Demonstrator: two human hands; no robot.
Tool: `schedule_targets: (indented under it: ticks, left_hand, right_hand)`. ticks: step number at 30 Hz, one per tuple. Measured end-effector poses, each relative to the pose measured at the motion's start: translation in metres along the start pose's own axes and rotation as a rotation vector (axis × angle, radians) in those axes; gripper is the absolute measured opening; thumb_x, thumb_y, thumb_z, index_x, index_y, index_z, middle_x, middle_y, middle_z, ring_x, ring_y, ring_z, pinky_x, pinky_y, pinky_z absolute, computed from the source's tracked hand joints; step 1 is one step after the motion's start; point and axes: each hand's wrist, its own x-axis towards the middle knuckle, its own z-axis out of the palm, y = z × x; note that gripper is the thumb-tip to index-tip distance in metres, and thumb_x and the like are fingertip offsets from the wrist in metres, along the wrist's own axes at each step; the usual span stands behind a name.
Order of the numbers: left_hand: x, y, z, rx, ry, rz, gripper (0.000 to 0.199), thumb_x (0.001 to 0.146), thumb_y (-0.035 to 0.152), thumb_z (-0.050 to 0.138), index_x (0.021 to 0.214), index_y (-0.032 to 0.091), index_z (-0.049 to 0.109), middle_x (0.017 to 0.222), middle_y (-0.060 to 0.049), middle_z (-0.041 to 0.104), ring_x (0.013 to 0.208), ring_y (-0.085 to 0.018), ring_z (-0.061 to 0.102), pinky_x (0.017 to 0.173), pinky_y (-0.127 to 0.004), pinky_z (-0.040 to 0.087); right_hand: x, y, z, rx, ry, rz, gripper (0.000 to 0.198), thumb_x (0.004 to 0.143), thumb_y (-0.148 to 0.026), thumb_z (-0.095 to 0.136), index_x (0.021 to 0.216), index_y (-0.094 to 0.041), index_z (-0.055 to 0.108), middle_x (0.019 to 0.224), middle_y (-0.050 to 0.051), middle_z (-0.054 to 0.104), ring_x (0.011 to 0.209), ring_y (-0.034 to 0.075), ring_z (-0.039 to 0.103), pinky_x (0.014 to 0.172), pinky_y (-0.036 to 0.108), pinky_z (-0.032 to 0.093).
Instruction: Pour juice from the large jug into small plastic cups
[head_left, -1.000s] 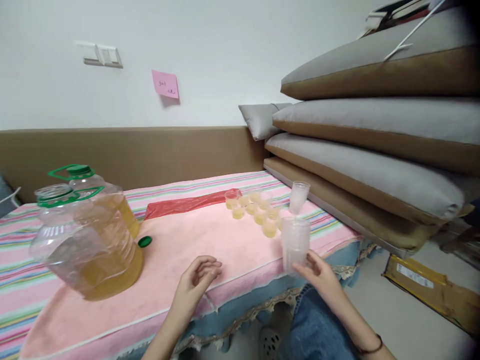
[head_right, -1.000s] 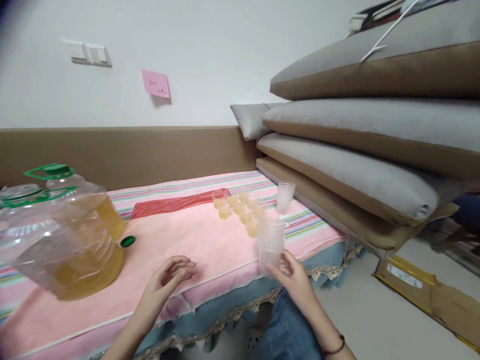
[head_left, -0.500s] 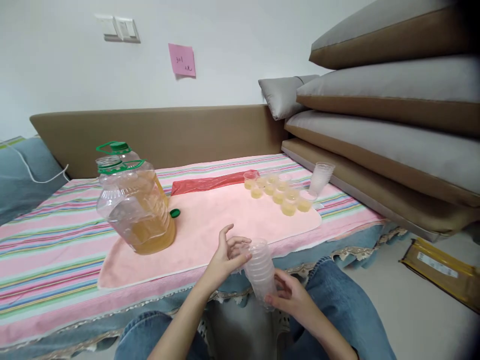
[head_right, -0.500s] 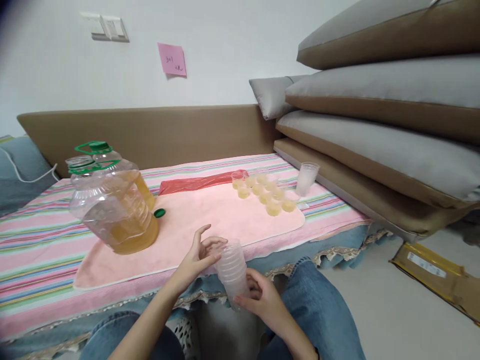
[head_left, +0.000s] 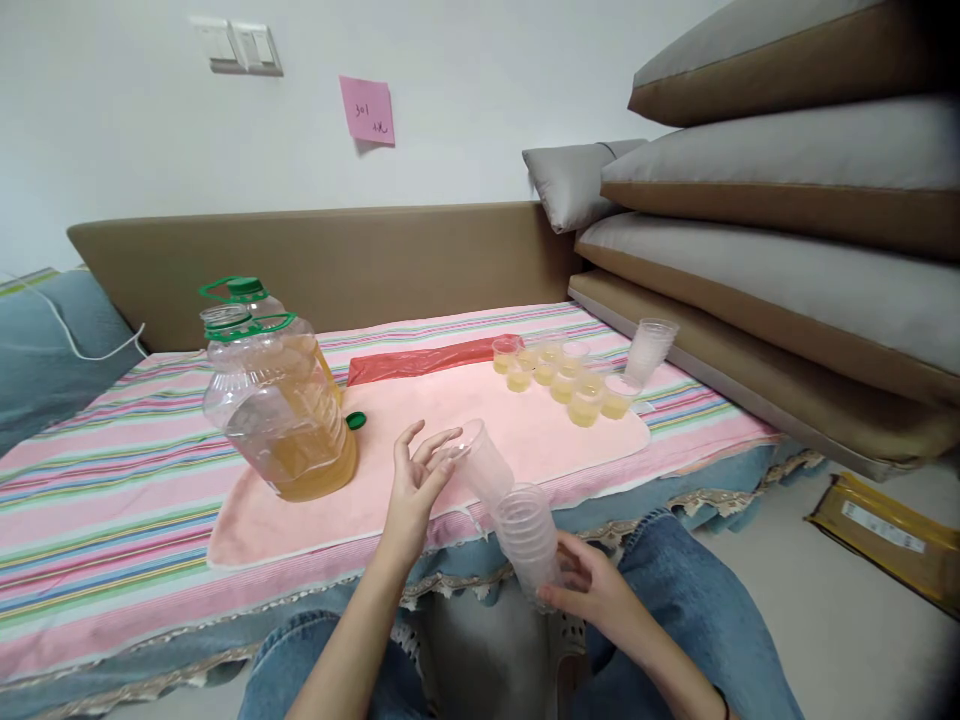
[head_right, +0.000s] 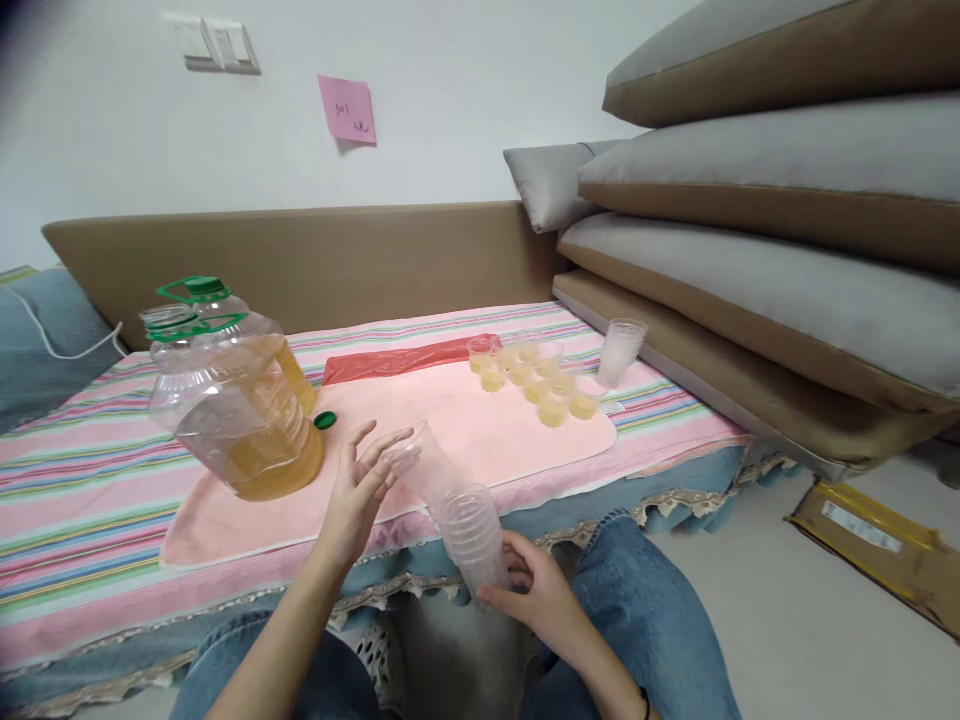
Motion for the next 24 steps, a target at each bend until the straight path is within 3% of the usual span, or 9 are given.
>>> schedule_targets:
  ticks: [5,9,13,16,21,24]
  left_hand:
    - [0.000,0.002,0.002,-0.025,0.019,0.002,0.077,0.073,0.056,0.072,0.129,0.026,0.030,0.129,-0.016,0.064,0.114,-0.027,0.066,0.102,-0.049,0.049]
    - [0.007,0.000,-0.002,0.028,0.072,0.038,0.071,0.075,0.052,0.072,0.128,0.027,0.031,0.130,-0.015,0.062,0.112,-0.026,0.066,0.100,-0.047,0.050]
    - [0.018,-0.018,-0.007,0.192,0.070,0.075,0.073,0.071,0.043,0.077,0.125,0.027,0.030,0.124,-0.013,0.062,0.101,-0.021,0.068,0.093,-0.043,0.053]
    - [0.027,-0.038,-0.006,0.291,0.076,0.089,0.075,0.070,0.041,0.078,0.125,0.027,0.030,0.128,-0.014,0.058,0.105,-0.022,0.066,0.092,-0.042,0.053]
    - [0.041,-0.059,-0.002,0.359,0.050,0.071,0.075,0.071,0.041,0.077,0.128,0.028,0.029,0.133,-0.015,0.054,0.111,-0.023,0.064,0.096,-0.046,0.051]
    - [0.046,-0.064,0.000,0.374,0.041,0.072,0.076,0.072,0.041,0.077,0.129,0.027,0.028,0.134,-0.016,0.053,0.112,-0.024,0.062,0.098,-0.048,0.050]
  right_hand:
    - [-0.002,-0.011,-0.011,0.007,0.038,-0.022,0.070,0.065,-0.056,0.086,0.118,-0.017,0.063,0.112,0.014,0.066,0.107,0.031,0.062,0.089,0.041,0.054]
    - [-0.007,-0.034,-0.041,0.017,0.129,-0.064,0.069,0.067,-0.058,0.085,0.118,-0.018,0.063,0.115,0.015,0.065,0.108,0.032,0.063,0.092,0.043,0.054]
    - [-0.001,-0.058,-0.103,-0.056,0.406,-0.200,0.061,0.067,-0.054,0.086,0.112,-0.019,0.065,0.117,0.013,0.065,0.110,0.031,0.062,0.095,0.042,0.052]
    - [0.020,-0.068,-0.162,-0.138,0.622,-0.275,0.066,0.059,-0.055,0.088,0.107,-0.017,0.065,0.114,0.014,0.066,0.110,0.031,0.061,0.095,0.040,0.051]
    - [0.076,-0.070,-0.250,-0.161,0.760,-0.291,0.072,0.051,-0.052,0.091,0.105,-0.015,0.060,0.111,0.014,0.066,0.106,0.031,0.062,0.094,0.041,0.050]
    - [0.110,-0.064,-0.287,-0.197,0.822,-0.264,0.053,0.065,-0.040,0.090,0.100,-0.013,0.059,0.104,0.010,0.067,0.097,0.025,0.064,0.090,0.039,0.052]
